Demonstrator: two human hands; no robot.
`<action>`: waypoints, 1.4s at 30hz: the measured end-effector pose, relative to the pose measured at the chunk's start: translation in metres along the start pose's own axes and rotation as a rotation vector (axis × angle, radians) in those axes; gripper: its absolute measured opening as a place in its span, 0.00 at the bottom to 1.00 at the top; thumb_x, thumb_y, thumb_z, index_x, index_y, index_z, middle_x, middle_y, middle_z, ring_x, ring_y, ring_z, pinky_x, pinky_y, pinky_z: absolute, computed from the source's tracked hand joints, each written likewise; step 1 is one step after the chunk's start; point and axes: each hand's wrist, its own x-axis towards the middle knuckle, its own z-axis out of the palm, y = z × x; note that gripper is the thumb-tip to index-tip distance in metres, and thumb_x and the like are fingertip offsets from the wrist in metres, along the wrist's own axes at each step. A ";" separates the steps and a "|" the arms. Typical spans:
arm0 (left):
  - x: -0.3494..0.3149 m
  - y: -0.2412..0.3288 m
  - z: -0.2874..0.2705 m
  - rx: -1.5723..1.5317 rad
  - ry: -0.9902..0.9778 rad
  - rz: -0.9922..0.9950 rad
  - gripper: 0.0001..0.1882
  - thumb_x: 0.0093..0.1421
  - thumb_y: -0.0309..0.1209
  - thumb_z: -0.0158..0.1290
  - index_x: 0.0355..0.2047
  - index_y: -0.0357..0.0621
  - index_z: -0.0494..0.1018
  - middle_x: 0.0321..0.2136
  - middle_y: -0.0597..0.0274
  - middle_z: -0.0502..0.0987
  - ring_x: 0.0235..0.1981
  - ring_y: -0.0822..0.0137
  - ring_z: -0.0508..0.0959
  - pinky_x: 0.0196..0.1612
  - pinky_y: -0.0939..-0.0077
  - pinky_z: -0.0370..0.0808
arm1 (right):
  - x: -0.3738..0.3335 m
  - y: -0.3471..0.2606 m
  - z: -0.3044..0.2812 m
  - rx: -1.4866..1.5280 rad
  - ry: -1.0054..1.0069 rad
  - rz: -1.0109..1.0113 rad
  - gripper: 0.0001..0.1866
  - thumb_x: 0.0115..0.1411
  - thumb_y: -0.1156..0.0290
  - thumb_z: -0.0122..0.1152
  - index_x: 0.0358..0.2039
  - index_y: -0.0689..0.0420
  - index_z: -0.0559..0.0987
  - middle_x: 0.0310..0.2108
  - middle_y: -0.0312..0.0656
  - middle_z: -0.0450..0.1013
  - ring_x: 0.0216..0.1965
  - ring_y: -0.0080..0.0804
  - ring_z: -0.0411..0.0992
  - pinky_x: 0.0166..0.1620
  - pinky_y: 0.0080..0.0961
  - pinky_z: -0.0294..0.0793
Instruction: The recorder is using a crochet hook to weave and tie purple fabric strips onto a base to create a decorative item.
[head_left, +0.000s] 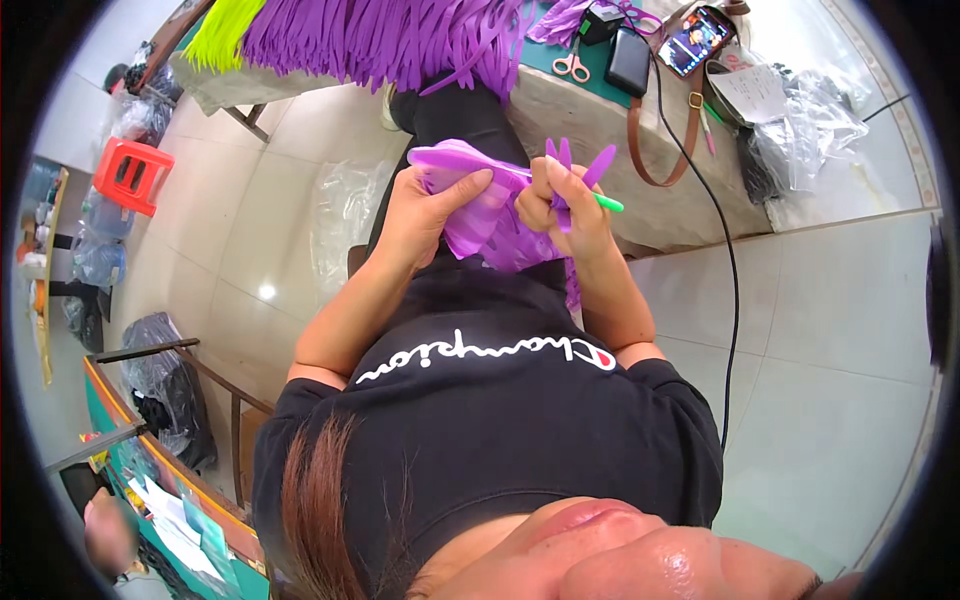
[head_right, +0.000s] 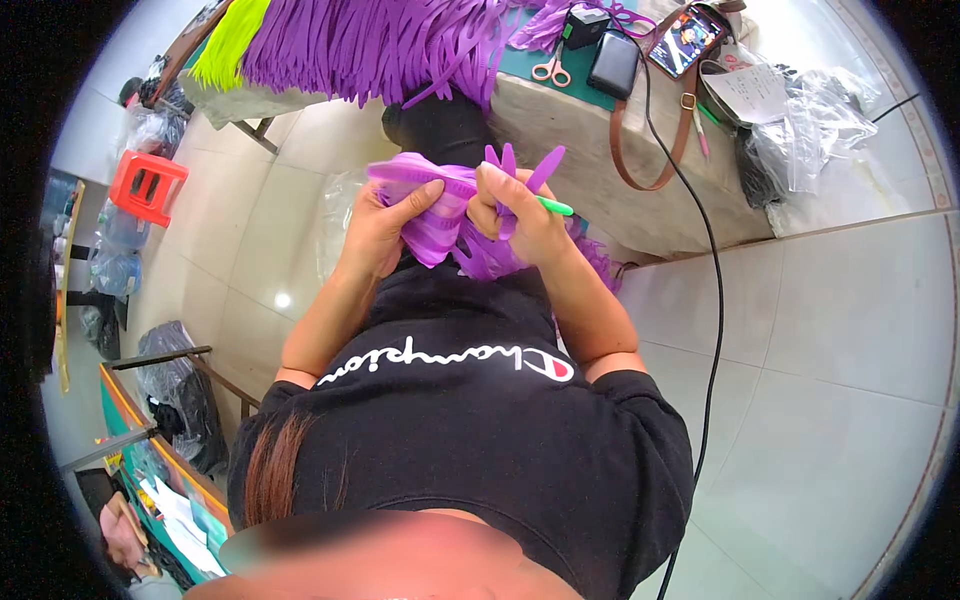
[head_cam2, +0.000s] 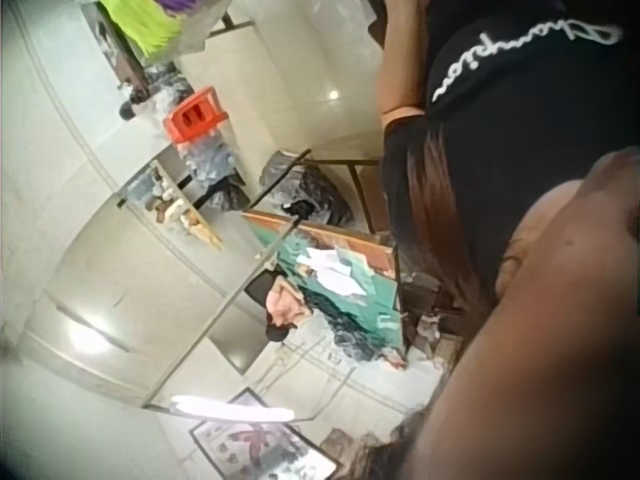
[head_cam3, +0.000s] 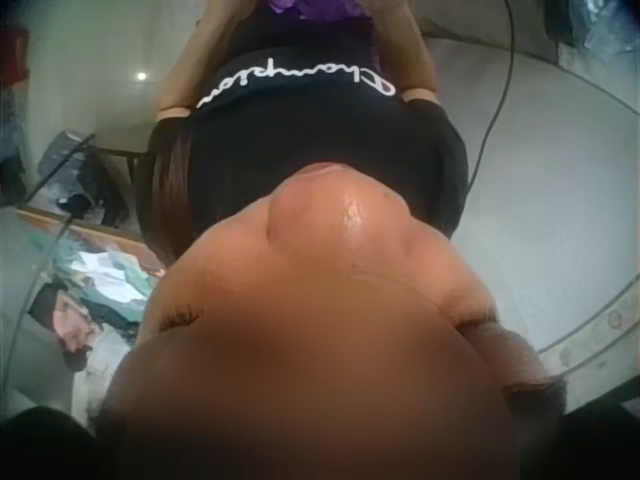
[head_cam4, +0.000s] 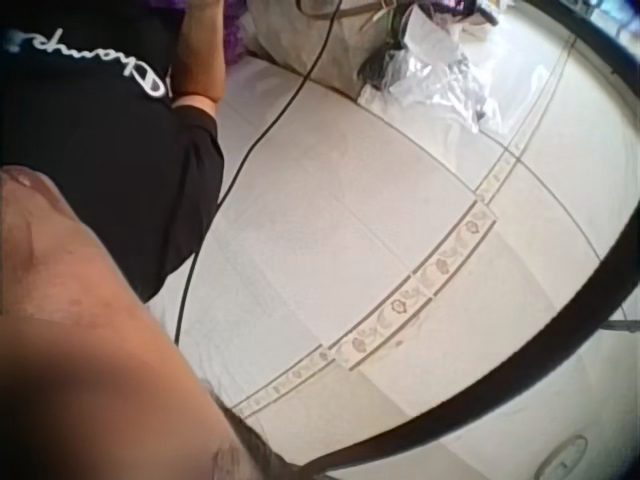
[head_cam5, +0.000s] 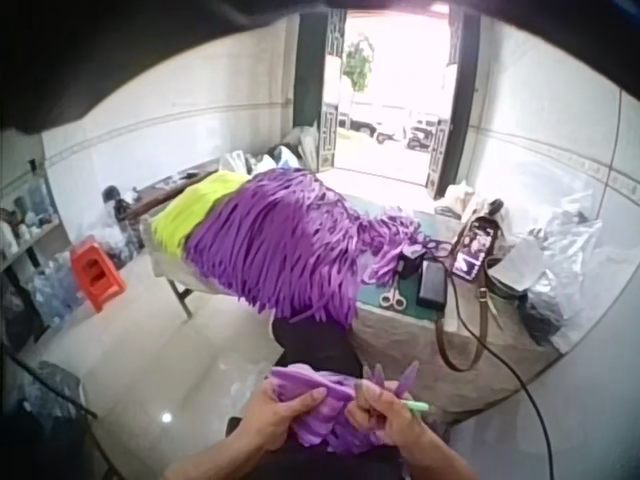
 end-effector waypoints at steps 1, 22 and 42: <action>-0.001 0.001 0.000 0.013 -0.001 0.001 0.09 0.55 0.27 0.59 0.36 0.36 0.75 0.31 0.59 0.79 0.31 0.71 0.79 0.36 0.78 0.75 | 0.000 0.001 0.000 0.003 -0.002 0.003 0.21 0.67 0.57 0.36 0.18 0.52 0.56 0.10 0.30 0.49 0.12 0.19 0.45 0.18 0.22 0.44; -0.007 0.005 -0.006 0.173 -0.073 -0.041 0.14 0.54 0.27 0.59 0.40 0.36 0.75 0.31 0.63 0.78 0.31 0.75 0.77 0.34 0.82 0.72 | 0.009 -0.008 -0.001 -0.707 0.469 -0.018 0.23 0.62 0.53 0.48 0.16 0.55 0.67 0.13 0.31 0.61 0.15 0.16 0.57 0.20 0.17 0.52; -0.002 0.009 0.004 0.104 0.082 0.092 0.08 0.58 0.29 0.56 0.33 0.37 0.74 0.28 0.61 0.79 0.28 0.76 0.77 0.32 0.83 0.73 | 0.004 -0.017 0.015 -0.870 -0.177 -0.505 0.12 0.56 0.76 0.52 0.17 0.60 0.66 0.12 0.39 0.60 0.11 0.36 0.60 0.18 0.31 0.59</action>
